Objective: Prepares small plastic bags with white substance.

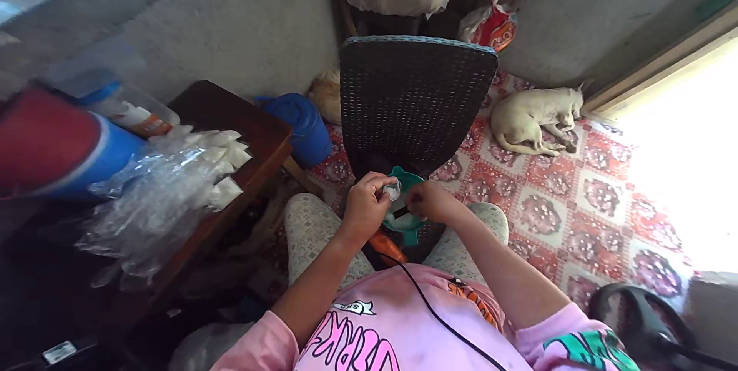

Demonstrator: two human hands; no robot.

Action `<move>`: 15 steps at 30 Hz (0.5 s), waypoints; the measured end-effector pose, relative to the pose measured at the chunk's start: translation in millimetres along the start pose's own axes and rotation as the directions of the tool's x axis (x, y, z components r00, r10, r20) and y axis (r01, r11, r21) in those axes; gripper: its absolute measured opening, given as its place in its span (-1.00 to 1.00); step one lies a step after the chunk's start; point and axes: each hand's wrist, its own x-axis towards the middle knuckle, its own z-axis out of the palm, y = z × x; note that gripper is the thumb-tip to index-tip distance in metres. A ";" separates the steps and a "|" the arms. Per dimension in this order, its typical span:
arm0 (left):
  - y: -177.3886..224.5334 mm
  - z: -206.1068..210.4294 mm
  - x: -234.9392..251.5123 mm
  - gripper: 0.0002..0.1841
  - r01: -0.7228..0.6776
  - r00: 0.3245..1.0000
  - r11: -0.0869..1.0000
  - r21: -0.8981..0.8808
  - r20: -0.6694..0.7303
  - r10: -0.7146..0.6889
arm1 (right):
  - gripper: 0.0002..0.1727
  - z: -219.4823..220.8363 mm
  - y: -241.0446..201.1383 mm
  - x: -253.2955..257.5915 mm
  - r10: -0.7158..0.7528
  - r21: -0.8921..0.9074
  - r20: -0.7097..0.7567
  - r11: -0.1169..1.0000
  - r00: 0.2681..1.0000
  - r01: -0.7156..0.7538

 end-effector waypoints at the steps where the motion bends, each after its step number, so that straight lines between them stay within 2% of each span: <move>1: -0.7 0.1 -0.1 -0.69 0.000 1.000 1.000 0.004 0.002 0.000 | -0.83 -5.2 2.7 -9.4 0.002 0.060 -0.030 0.998 1.000 0.000; 4: -4.0 1.2 1.1 -0.68 -0.004 1.000 1.000 0.002 0.008 0.004 | -0.83 -21.8 7.3 -40.3 0.002 0.181 -0.133 0.983 0.991 0.023; 8: -2.7 6.5 2.1 -0.68 -0.003 1.000 1.000 0.004 0.024 0.003 | -0.90 -32.2 7.6 -78.9 -0.076 0.350 -0.354 0.913 0.932 0.207; 12: 3.4 15.7 2.2 -0.69 -0.025 0.998 1.000 -0.001 0.049 0.025 | -0.88 -22.7 -2.2 -96.1 -0.132 0.382 -0.519 0.848 0.845 0.367; 15: 8.8 20.6 1.2 -0.67 -0.050 0.998 0.998 0.023 0.047 0.049 | -0.89 -10.8 -10.7 -95.5 -0.091 0.348 -0.595 0.866 0.799 0.358</move>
